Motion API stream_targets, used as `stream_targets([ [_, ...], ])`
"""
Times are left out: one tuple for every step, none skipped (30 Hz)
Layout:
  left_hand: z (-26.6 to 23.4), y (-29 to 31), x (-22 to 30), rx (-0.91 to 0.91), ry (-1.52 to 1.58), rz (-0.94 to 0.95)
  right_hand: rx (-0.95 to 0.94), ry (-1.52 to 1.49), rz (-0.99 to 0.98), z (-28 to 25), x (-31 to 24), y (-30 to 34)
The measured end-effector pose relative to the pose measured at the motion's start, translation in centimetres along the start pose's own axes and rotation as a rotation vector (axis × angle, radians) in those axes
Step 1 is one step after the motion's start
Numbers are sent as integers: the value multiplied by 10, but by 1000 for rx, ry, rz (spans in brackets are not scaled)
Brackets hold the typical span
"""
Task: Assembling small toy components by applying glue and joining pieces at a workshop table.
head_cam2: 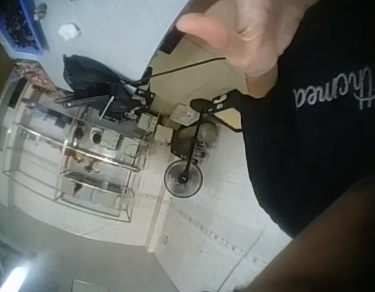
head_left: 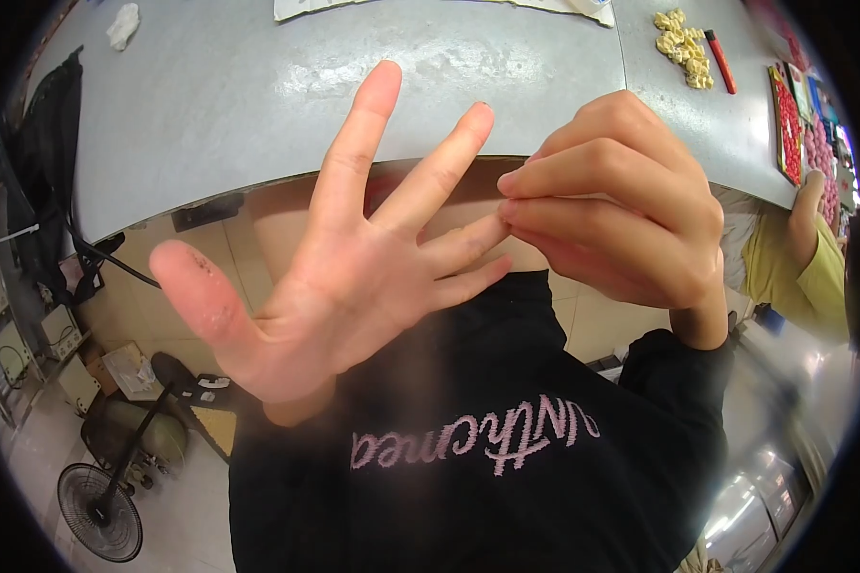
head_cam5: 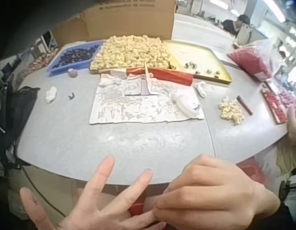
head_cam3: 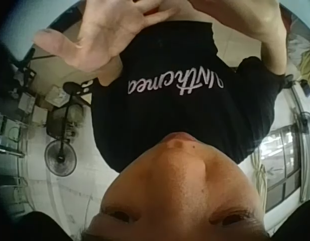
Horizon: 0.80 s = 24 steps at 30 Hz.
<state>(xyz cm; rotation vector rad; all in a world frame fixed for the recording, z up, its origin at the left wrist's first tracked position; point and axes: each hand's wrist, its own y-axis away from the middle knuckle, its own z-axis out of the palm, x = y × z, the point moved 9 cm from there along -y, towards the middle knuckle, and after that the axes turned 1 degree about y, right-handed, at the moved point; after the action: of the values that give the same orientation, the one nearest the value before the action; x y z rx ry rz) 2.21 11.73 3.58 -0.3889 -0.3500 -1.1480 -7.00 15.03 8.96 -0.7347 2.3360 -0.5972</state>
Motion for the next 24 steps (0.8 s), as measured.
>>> stream_targets([
  [0,0,1,17,-14,6,-1,20,-15,2,0,1],
  [3,0,4,17,-15,6,-2,40,-29,3,-1,1],
  [0,1,0,80,-130,-93,-2,38,-28,4,-2,1],
  [-6,3,-5,142,-245,-193,-28,46,-19,6,-3,0],
  [-6,4,-6,144,-244,-194,-53,54,-9,9,-4,0],
  [-5,2,-4,161,-124,-135,-55,56,-8,9,-5,-1],
  [-5,1,-2,178,-4,-77,-81,75,-33,11,-8,-2],
  [-6,0,-7,177,-3,-77,-107,95,-57,14,-10,-2],
  [-5,-2,-7,115,-4,-28,-107,96,-56,14,-11,-3],
  [-2,-3,-6,53,-5,22,-110,88,-40,14,-11,-4],
  [-3,-3,-6,52,-4,21,-113,80,-24,14,-10,-5],
  [-4,-2,-7,46,-35,10,-113,77,-25,15,-9,-5],
  [-4,-2,-8,40,-65,0,-113,65,-12,16,-7,-6],
  [-4,-1,-9,43,-66,1,-113,52,2,16,-5,-6],
  [-3,-2,-8,43,-56,15,-113,53,3,17,-3,-6],
  [-2,-2,-8,42,-47,29,-111,53,13,17,-1,-4],
  [-2,-2,-9,42,-46,30,-109,52,23,18,1,-3],
  [1,-2,-11,18,-67,25,-109,53,24,16,2,-3],
  [4,-2,-12,-6,-88,20,-110,52,42,14,5,-2],
  [4,-2,-13,-7,-89,21,-111,50,60,13,6,-2],
  [4,-2,-14,-22,-96,32,-110,48,59,13,7,-2],
  [4,-2,-14,-37,-104,44,-75,34,96,9,11,-2],
  [5,-1,-8,-35,-105,45,-40,19,134,5,15,-3],
  [5,-1,-4,-21,-179,-42,-53,4,159,1,16,-3],
])
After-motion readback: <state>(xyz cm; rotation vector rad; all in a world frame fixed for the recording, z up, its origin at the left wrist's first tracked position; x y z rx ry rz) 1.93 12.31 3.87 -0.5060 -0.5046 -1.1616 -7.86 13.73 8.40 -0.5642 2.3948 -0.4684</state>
